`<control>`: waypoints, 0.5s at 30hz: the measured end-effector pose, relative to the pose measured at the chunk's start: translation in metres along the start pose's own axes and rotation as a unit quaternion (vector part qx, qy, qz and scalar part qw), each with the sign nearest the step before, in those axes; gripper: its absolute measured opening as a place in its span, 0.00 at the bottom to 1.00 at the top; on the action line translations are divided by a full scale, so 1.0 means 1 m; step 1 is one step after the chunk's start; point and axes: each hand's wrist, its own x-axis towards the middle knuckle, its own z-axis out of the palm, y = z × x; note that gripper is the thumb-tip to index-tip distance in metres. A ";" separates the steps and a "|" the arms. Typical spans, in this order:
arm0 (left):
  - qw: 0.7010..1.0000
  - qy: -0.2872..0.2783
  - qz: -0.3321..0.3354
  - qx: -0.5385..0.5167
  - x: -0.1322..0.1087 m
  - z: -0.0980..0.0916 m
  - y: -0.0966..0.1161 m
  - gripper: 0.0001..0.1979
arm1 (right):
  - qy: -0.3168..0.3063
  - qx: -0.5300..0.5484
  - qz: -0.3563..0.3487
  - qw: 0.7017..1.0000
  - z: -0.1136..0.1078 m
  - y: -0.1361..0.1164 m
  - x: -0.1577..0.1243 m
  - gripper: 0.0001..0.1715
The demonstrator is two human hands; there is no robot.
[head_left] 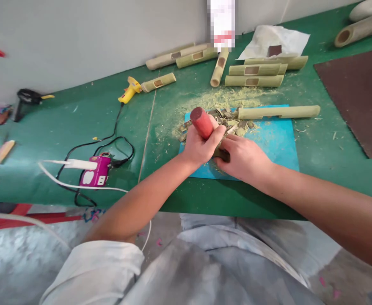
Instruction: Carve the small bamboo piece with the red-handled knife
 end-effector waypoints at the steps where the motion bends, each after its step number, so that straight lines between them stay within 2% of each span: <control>1: 1.000 0.006 -0.007 -0.009 0.000 0.000 -0.001 0.27 | 0.000 -0.006 0.000 1.000 0.001 0.000 0.000 0.10; 7: 0.998 0.054 0.003 0.041 -0.002 0.001 -0.011 0.27 | 0.004 -0.034 -0.021 0.999 0.001 -0.005 0.000 0.13; 15: 0.996 0.065 0.035 0.045 0.003 0.005 -0.015 0.24 | -0.044 -0.029 -0.023 0.998 -0.007 -0.007 0.002 0.14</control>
